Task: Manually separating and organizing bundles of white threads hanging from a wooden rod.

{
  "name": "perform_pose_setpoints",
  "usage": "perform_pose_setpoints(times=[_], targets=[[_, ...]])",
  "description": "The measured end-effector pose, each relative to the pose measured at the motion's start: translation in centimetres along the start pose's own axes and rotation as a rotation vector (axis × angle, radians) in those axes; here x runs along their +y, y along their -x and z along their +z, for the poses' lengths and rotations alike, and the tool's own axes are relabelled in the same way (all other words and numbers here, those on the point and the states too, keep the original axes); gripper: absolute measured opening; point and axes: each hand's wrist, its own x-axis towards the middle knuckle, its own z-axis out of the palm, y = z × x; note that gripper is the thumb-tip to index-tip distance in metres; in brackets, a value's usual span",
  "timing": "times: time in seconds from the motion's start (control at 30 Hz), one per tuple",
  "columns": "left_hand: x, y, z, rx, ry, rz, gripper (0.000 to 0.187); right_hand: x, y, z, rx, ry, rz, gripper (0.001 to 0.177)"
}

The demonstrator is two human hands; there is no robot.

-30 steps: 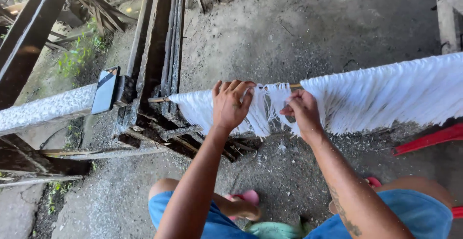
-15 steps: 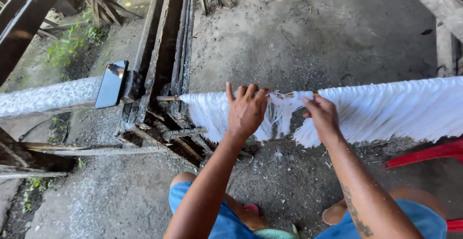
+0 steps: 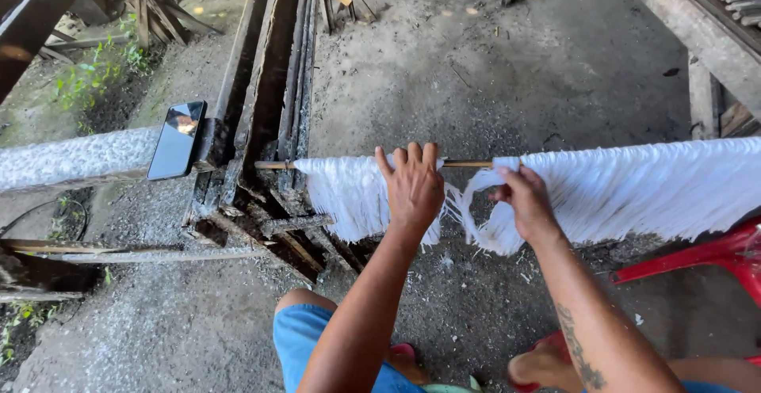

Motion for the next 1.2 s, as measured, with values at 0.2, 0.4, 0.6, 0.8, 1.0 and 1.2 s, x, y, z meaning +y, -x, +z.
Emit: perform_pose_setpoints(times=[0.2, 0.4, 0.6, 0.8, 1.0, 1.2], targets=[[-0.6, 0.6, 0.6, 0.129, -0.008, 0.110, 0.039, -2.8, 4.2, 2.9, -0.222, 0.102, -0.043, 0.030], [-0.5, 1.7, -0.8, 0.099, 0.010, 0.121, 0.034, 5.7, 5.5, 1.0, -0.315, 0.053, 0.114, 0.024], [-0.2, 2.1, -0.8, 0.045, 0.084, 0.102, 0.032, 8.7, 8.9, -0.4, -0.278, 0.006, 0.194, 0.024], [2.5, 3.9, 0.9, 0.314, 0.601, 0.303, 0.028, 7.3, 9.9, 0.0, -0.253, 0.169, 0.286, 0.038], [4.7, 10.2, 1.4, -0.110, 1.155, -0.094, 0.032, 11.3, 12.8, -2.4, -0.100, 0.098, 0.329, 0.025], [0.3, 9.9, 9.7, -0.108, 0.354, 0.585, 0.016, 1.5, 17.4, -0.8, -0.136, 0.255, 0.029, 0.023]])
